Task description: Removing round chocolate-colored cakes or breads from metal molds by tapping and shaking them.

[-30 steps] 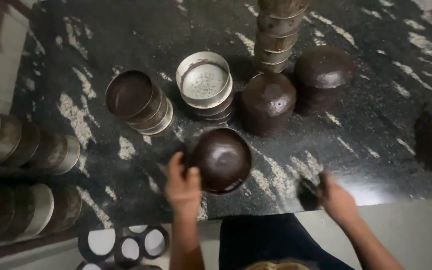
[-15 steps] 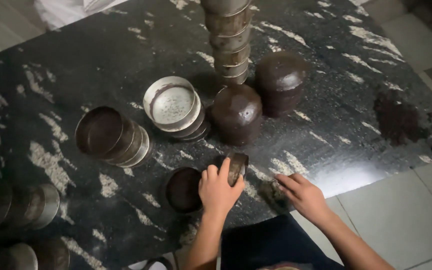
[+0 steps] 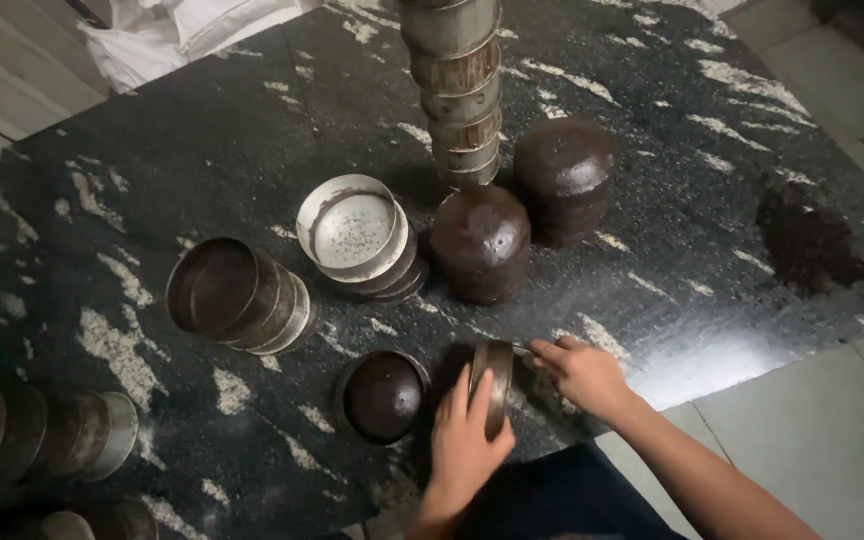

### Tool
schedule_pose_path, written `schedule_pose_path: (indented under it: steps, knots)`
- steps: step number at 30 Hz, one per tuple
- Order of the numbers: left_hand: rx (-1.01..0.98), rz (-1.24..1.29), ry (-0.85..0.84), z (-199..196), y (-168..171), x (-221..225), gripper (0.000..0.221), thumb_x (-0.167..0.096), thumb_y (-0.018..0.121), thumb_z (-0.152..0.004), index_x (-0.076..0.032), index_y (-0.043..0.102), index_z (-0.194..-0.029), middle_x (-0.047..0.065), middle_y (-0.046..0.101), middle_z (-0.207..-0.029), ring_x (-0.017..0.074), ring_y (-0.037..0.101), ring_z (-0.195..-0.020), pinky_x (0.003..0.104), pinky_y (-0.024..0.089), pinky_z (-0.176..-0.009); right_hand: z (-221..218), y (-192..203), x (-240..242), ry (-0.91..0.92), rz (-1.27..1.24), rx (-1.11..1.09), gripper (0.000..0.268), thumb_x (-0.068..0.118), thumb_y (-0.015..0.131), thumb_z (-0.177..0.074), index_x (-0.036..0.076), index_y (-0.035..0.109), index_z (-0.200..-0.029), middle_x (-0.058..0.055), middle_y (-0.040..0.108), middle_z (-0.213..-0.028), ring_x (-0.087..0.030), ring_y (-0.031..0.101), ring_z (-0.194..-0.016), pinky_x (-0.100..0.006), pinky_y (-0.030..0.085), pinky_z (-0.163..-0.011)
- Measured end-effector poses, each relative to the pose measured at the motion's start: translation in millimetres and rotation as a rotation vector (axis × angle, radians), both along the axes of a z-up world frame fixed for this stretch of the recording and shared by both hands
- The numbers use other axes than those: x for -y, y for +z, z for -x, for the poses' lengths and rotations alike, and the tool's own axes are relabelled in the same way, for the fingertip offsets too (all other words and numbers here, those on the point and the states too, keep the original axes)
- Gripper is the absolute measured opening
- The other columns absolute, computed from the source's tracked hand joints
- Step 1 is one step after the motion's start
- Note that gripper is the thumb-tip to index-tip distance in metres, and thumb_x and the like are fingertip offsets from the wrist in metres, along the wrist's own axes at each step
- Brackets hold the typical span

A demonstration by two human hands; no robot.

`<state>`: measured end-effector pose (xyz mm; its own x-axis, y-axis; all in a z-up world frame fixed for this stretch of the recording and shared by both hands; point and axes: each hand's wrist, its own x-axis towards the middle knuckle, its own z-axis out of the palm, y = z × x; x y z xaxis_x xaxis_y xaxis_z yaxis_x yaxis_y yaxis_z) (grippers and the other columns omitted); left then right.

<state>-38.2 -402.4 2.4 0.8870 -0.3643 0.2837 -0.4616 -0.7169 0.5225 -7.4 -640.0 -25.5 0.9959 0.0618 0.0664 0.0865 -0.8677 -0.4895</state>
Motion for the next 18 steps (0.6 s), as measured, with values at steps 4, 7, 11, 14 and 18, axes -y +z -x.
schedule_pose_path:
  steps: [4, 7, 11, 14, 18]
  knots:
    - [0.08, -0.017, -0.086, 28.7, -58.0, -37.8, 0.074, -0.028, 0.079, -0.078, -0.002, 0.052, -0.142, 0.029, 0.047, -0.149, 0.0485, 0.055, -0.124, 0.053, 0.048, -0.102, -6.9, -75.0, 1.8, 0.024, -0.252, -0.222, 0.036, 0.04, 0.065, -0.093, 0.024, 0.073, -0.125, -0.008, 0.076, -0.103, -0.03, 0.073, -0.084, -0.042, 0.056, -0.072]
    - [0.242, -0.079, -0.112, 36.7, -66.4, -48.9, 0.076, -0.037, 0.082, -0.081, -0.002, 0.049, -0.14, 0.029, 0.045, -0.147, 0.0497, 0.053, -0.121, 0.057, 0.046, -0.1, -3.1, -105.6, -2.0, 0.038, -0.668, -0.537, 0.037, 0.037, 0.065, -0.097, 0.018, 0.075, -0.128, -0.014, 0.074, -0.098, -0.036, 0.072, -0.085, -0.041, 0.055, -0.074]
    - [0.317, -0.018, -0.009, 19.9, 2.1, -24.7, 0.076, -0.035, 0.082, -0.078, -0.006, 0.046, -0.138, 0.024, 0.048, -0.143, 0.0468, 0.053, -0.126, 0.062, 0.043, -0.105, 5.2, -51.4, -13.8, 0.04, -0.403, -0.318, 0.034, 0.037, 0.068, -0.094, 0.021, 0.074, -0.124, -0.012, 0.073, -0.096, -0.033, 0.071, -0.082, -0.04, 0.056, -0.07]
    - [0.077, -0.045, 0.126, -24.1, 48.4, 7.9, 0.08, -0.035, 0.084, -0.072, -0.007, 0.046, -0.137, 0.024, 0.05, -0.141, 0.0481, 0.054, -0.123, 0.061, 0.044, -0.102, 12.6, 5.7, -23.3, 0.072, -0.095, -0.054, 0.033, 0.034, 0.068, -0.089, 0.025, 0.074, -0.12, -0.008, 0.072, -0.093, -0.03, 0.071, -0.079, -0.041, 0.056, -0.067]
    - [-0.663, -0.094, 0.281, -61.2, 60.2, 35.3, 0.086, -0.036, 0.078, -0.079, -0.015, 0.037, -0.153, 0.021, 0.05, -0.146, 0.046, 0.06, -0.12, 0.053, 0.051, -0.099, 9.0, 30.2, -23.7, 0.132, 0.104, 0.2, 0.039, 0.027, 0.068, -0.081, 0.026, 0.075, -0.119, -0.008, 0.07, -0.088, -0.03, 0.071, -0.079, -0.042, 0.056, -0.065]
